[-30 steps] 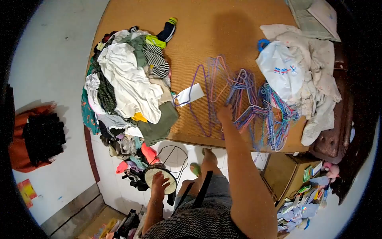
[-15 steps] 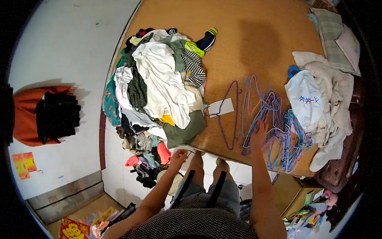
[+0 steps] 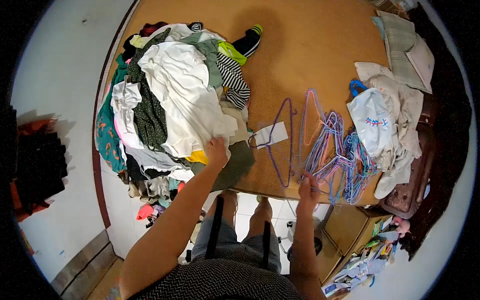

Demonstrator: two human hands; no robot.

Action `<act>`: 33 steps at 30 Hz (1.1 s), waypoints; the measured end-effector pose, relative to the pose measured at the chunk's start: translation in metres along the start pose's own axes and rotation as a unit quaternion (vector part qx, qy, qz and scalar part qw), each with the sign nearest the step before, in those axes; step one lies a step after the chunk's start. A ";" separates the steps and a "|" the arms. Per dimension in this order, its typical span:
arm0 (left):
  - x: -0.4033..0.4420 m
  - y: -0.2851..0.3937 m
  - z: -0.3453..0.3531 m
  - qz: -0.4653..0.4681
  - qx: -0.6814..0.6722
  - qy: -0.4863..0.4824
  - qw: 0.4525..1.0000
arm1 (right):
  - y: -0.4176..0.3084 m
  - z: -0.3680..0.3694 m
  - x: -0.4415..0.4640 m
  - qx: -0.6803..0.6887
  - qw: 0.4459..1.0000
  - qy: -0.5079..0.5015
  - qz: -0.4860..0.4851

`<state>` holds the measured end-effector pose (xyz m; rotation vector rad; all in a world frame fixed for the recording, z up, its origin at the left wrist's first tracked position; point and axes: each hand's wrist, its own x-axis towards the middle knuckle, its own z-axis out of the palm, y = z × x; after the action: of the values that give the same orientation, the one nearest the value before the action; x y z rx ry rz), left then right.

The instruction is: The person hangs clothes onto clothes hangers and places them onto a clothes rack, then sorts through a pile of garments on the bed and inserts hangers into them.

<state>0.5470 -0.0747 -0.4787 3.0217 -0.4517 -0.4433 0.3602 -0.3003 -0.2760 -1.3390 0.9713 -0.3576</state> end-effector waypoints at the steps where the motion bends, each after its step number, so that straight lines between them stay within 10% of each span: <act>1: 0.006 -0.009 0.015 0.005 -0.006 0.003 1.000 | -0.002 0.013 -0.007 -0.039 0.999 -0.003 -0.031; 10: -0.029 -0.050 -0.099 0.079 -0.481 -0.073 0.870 | 0.001 0.052 -0.048 -0.067 0.998 -0.002 -0.003; 13: -0.069 -0.035 -0.158 0.093 -0.564 -0.069 0.818 | -0.017 0.074 -0.044 -0.171 0.965 -0.100 -0.171; 19: -0.126 0.012 -0.251 0.210 -0.599 0.003 0.772 | -0.062 0.125 -0.029 -0.174 0.882 -0.339 -0.279; 27: -0.167 0.078 -0.349 0.227 -0.637 0.130 0.725 | -0.203 0.101 -0.042 -0.081 0.850 -0.301 -0.424; 29: -0.167 0.096 -0.351 0.269 -0.606 0.164 0.731 | -0.252 0.097 -0.067 0.114 0.927 -0.340 -0.113; 33: -0.186 0.140 -0.375 0.206 -0.546 0.292 0.757 | -0.289 0.099 -0.085 0.097 0.926 -0.342 -0.130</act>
<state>0.4463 -0.1494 -0.0558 1.6918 -0.5183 0.2360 0.4725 -0.2468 0.0156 -1.2758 0.1692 -0.1549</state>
